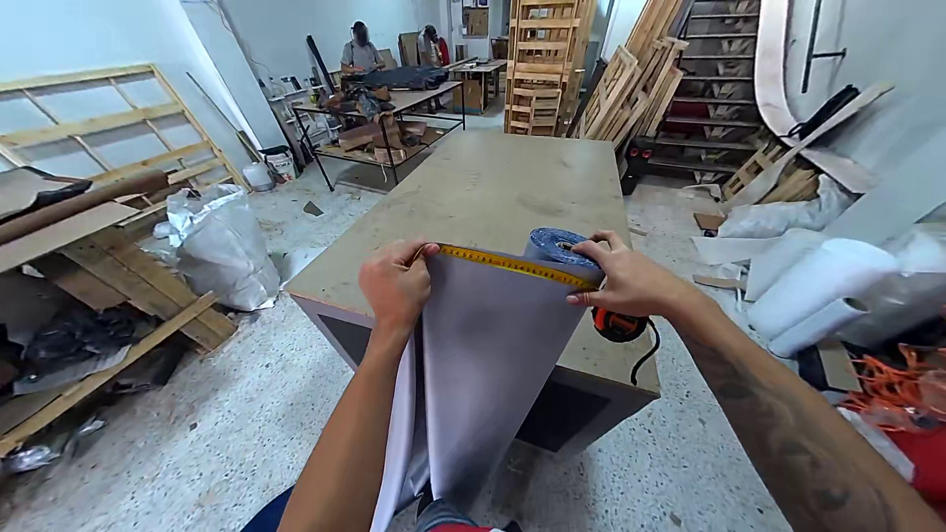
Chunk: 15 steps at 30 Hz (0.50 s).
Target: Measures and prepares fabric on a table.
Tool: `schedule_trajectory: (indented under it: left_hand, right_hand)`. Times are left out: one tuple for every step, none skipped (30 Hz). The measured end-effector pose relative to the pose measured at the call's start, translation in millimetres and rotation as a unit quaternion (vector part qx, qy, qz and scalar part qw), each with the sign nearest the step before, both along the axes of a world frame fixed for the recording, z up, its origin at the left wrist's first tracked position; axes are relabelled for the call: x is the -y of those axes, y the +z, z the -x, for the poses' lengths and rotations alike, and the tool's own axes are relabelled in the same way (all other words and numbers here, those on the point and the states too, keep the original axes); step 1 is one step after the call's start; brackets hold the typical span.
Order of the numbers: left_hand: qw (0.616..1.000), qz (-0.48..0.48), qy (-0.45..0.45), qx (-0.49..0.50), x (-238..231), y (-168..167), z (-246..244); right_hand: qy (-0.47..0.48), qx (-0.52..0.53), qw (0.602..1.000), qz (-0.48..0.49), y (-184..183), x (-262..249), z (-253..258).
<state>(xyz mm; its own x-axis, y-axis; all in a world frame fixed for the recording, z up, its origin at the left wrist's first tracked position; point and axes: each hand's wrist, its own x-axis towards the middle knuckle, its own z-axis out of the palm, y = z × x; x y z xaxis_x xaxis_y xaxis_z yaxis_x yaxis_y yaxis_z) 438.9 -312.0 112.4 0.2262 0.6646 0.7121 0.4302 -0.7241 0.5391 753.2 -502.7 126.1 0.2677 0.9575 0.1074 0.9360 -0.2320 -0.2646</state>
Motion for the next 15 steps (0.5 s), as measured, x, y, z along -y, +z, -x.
schedule_trajectory:
  left_hand:
    - [1.000,0.000,0.005,0.004,1,3,4]
    - [1.000,0.000,0.013,0.007,-1,6,12]
    - [1.000,0.001,0.026,0.011,-7,8,22]
    - [0.999,0.013,0.046,0.017,-14,8,35]
    - [0.997,0.027,0.070,0.020,-22,5,51]
    - [0.995,0.036,0.091,0.021,-27,-1,68]
    - [0.994,0.034,0.106,0.015,-29,-6,85]
    - [0.993,0.022,0.114,0.003,-31,-5,100]
    - [0.993,0.010,0.118,-0.004,-35,1,112]
    - [0.993,0.001,0.120,-0.007,-40,7,123]
    - [0.993,-0.005,0.121,-0.006,-48,12,132]
    - [0.992,-0.010,0.125,-0.003,-59,15,141]
    - [0.991,-0.004,0.134,-0.002,-71,16,152]
    - [0.990,0.009,0.144,-0.006,-82,15,164]
    - [0.988,0.023,0.155,-0.015,-90,14,176]
  right_hand:
    - [0.004,0.014,1.000,0.001,6,6,8]
    - [0.015,0.025,1.000,0.003,15,12,19]
    - [0.030,0.032,0.999,0.009,28,13,30]
    - [0.046,0.047,0.997,0.026,40,6,37]
    - [0.062,0.059,0.995,0.051,50,-5,41]
    - [0.076,0.063,0.993,0.065,55,-16,43]
    - [0.081,0.068,0.992,0.068,54,-25,42]
    - [0.077,0.069,0.992,0.065,52,-31,37]
    - [0.066,0.072,0.993,0.059,48,-35,26]
    - [0.052,0.073,0.994,0.061,43,-36,17]
    - [0.037,0.070,0.995,0.066,39,-36,11]
    - [0.029,0.063,0.996,0.061,36,-36,9]
    - [0.029,0.050,0.997,0.050,34,-36,10]
    - [0.031,0.034,0.998,0.050,35,-36,13]
    - [0.038,0.024,0.998,0.053,36,-33,16]
